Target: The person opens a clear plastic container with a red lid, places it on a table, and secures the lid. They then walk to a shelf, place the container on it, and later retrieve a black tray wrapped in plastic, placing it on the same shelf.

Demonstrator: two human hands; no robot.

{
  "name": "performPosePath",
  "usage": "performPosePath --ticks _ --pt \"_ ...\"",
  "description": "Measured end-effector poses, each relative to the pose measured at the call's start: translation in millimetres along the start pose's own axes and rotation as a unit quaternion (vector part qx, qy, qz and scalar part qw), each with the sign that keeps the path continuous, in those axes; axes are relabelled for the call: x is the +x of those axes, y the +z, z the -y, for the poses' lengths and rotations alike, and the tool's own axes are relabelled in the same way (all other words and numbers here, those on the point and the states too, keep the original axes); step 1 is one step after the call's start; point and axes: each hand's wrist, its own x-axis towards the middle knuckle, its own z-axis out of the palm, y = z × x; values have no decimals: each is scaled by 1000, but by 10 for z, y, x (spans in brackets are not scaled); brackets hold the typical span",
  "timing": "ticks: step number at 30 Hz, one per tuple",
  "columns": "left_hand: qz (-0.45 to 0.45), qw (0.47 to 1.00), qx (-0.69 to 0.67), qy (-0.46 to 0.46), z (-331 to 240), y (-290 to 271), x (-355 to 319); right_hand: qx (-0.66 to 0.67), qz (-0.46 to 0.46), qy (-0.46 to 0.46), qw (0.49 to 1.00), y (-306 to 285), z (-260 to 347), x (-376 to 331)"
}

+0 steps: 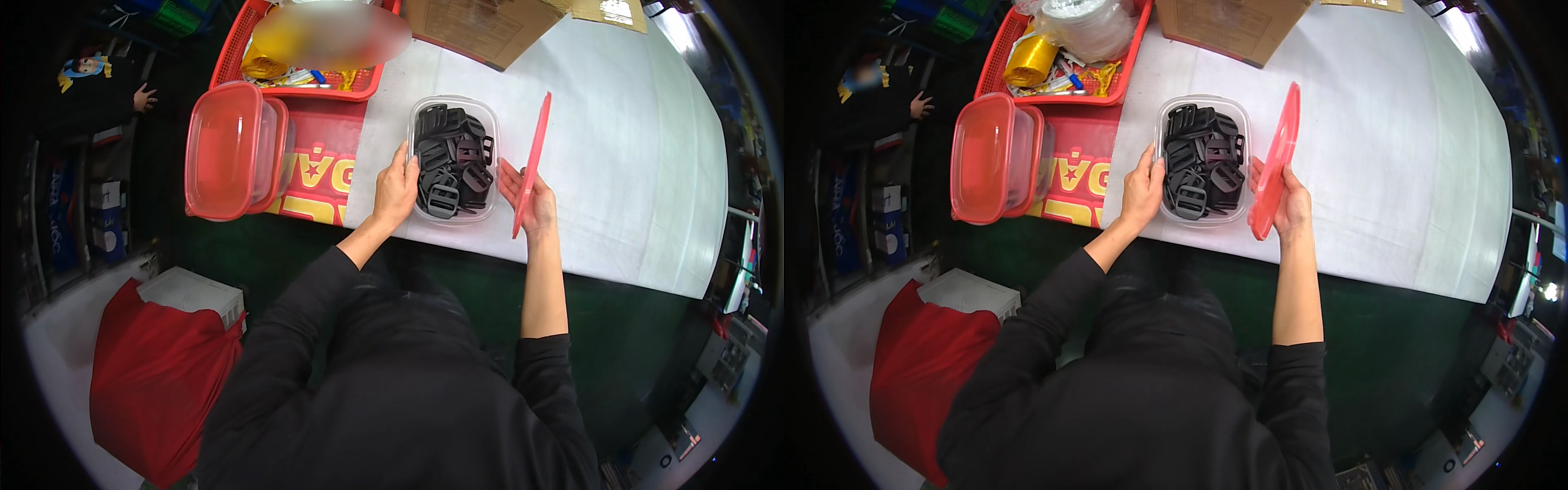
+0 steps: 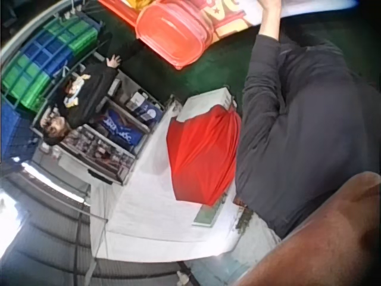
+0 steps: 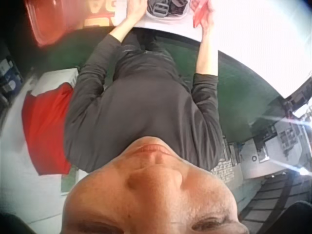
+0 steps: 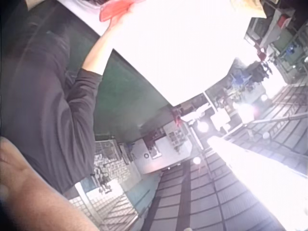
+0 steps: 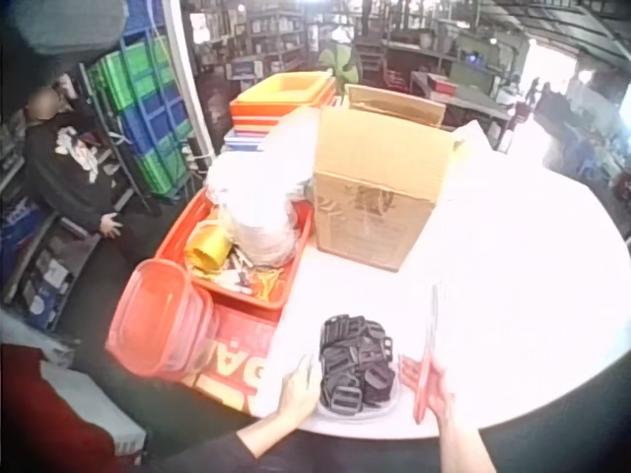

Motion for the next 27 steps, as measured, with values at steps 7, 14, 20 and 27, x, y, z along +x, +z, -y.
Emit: performPosePath --ticks 7,14,20,27 --pt "-27 953 187 235 -408 -102 405 26 -57 -17 998 -118 -113 -111" --pt "59 919 277 276 -385 126 773 80 -57 -52 994 -287 -282 -297" --pt "82 872 246 414 -580 105 743 97 -94 -85 987 -523 -393 -281" --pt "108 879 281 370 -336 92 519 111 -109 -111 982 -677 -448 -372"
